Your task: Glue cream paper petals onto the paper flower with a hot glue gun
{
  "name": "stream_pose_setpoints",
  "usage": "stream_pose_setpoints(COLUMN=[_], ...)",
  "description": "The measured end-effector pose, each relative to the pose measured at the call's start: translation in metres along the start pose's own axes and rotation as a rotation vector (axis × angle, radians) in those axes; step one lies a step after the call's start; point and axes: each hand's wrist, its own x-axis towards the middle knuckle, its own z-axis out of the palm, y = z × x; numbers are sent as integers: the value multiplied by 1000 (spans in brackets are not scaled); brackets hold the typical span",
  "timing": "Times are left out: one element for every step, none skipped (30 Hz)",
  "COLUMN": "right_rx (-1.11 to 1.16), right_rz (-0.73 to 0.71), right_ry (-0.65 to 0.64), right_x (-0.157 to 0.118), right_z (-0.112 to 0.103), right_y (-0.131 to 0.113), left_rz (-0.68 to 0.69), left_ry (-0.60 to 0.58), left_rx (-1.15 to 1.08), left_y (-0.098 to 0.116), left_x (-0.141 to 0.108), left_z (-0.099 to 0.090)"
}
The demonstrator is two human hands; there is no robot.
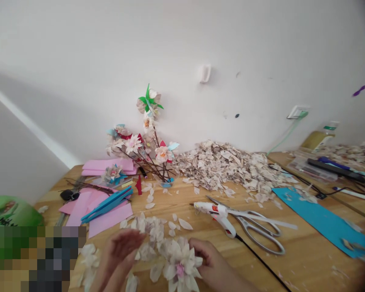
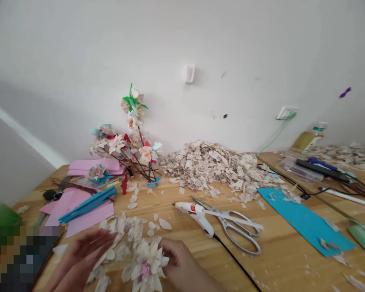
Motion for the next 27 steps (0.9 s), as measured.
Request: stream_pose_setpoints(right_rx=[38,67,83,92,99,106,110,103,85,61,33,9,-6,-16,-22,-32,-43,-58,-81,-113,-154,-200,-249,-302,-355,-402,-438], right_rz=[4,10,14,18,26,37,45,50,52,54,51,45,44,46,48,53,55,53,42,26,11,-5,-16,-25,-34,-47,-60], right_ry=[-16,-30,-44,-54,-65,-77,-89,-102,-107,-106,-101,-92,-85,-80,-76,-79,-78,-73,-66,-59,-52,-46,-41,-37,-30,-21,-19], right_x=[-1,-1,-2,-3,-4,-4,-5,-6,-7,-7,-7,-7,-7,-7,-6,-6,-5,-5,-4,-4,-4,-4,-5,-5,-6,-6,-7], right_z=[2,4,6,7,9,10,11,11,11,10,10,9,9,8,8,8,8,8,8,8,8,9,9,9,8,7,5], right_y=[1,1,2,2,3,4,4,5,6,7,8,8,9,9,8,8,8,7,7,7,7,7,7,6,5,3,1], left_rz=[-128,-254,-369,-450,-505,-547,-570,-583,-589,-584,-572,-558,-542,-529,-518,-510,-503,-497,-490,-485,-481,-480,-479,-478,-481,-489,-500], left_ry=[-19,-46,-67,-87,-107,-135,-160,-184,-205,-216,-221,-224,-225,-224,-223,-222,-220,-217,-211,-202,-191,-180,-172,-165,-160,-155,-153], left_rx=[-59,-125,-173,-213,-243,-264,-281,-291,-297,-298,-299,-299,-299,-301,-305,-304,-301,-295,-288,-280,-273,-268,-266,-268,-273,-277,-280], left_y=[3,5,5,4,3,1,0,-1,-2,-3,-4,-5,-6,-7,-7,-8,-8,-7,-7,-7,-7,-6,-6,-6,-5,-4,-2], left_x=[2,3,3,2,1,-2,-4,-7,-10,-12,-14,-15,-15,-16,-16,-15,-15,-15,-15,-15,-14,-15,-15,-15,-16,-17,-17], left_z=[10,18,25,30,34,36,38,38,38,37,36,35,34,33,32,31,30,30,29,29,29,29,30,30,30,31,30])
